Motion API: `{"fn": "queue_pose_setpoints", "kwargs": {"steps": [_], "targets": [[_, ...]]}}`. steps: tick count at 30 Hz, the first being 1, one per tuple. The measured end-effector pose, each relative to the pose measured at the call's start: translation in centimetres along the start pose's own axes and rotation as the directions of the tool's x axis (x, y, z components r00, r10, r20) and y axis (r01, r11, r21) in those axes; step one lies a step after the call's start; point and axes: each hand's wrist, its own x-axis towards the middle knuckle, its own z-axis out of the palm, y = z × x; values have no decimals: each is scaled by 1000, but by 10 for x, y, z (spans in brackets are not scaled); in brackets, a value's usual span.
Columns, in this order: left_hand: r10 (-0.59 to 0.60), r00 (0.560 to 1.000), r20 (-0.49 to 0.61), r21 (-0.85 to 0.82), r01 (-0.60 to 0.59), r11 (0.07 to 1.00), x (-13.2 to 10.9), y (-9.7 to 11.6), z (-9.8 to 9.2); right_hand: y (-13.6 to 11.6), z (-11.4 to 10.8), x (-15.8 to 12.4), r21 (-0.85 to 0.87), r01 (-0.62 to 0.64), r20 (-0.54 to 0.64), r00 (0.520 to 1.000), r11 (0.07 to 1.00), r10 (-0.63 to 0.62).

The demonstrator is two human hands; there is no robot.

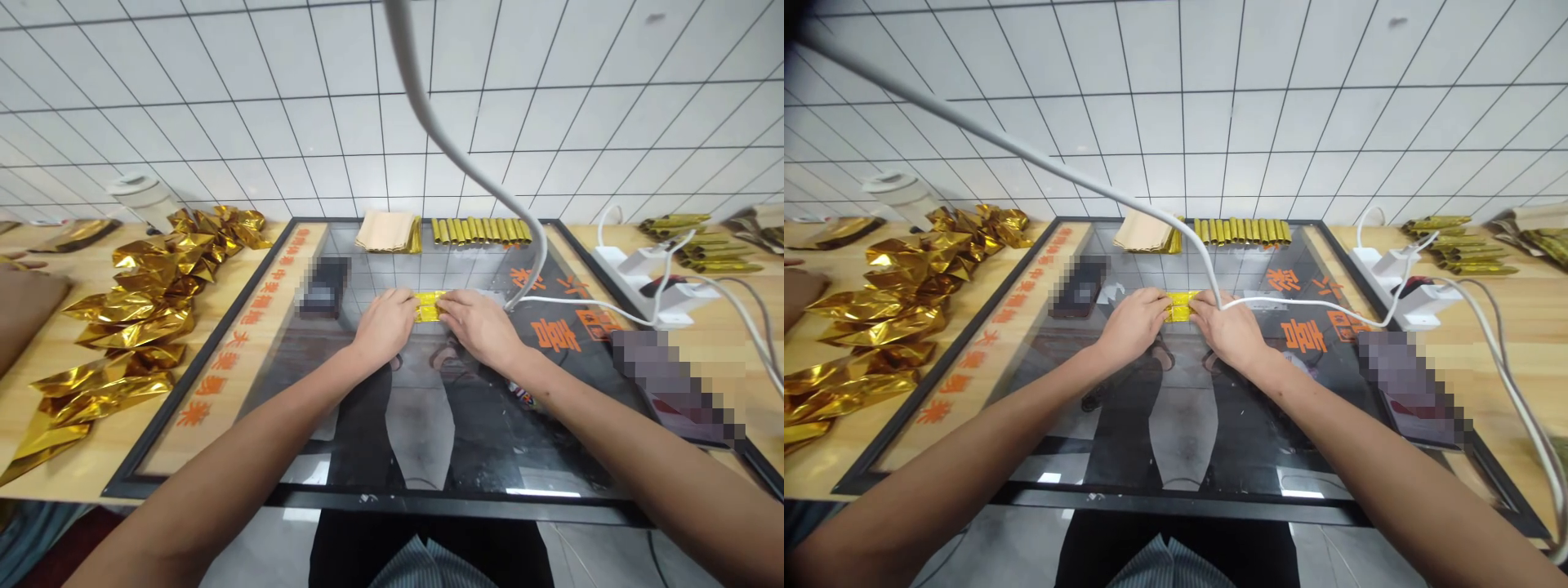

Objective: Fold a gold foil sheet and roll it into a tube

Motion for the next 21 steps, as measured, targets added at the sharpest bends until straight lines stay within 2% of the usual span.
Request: {"fn": "queue_pose_setpoints", "kwargs": {"steps": [5,9,14,18,21], "targets": [[46,999,18,-37,-45,998,1,-2,5,2,-3,3,-39,47,56,997,998,-45],[92,996,6,-28,-92,995,1,-3,8,9,-3,4,-64,131,114,986,989,-123],[145,989,11,-6,-145,989,1,-4,7,17,-4,6,-73,204,117,974,976,-195],[152,988,26,3,-152,988,1,-4,4,17,-13,9,-64,271,152,954,960,-259],[142,989,28,0,-142,990,1,-3,3,16,-17,9,-44,263,157,954,964,-254]]}}
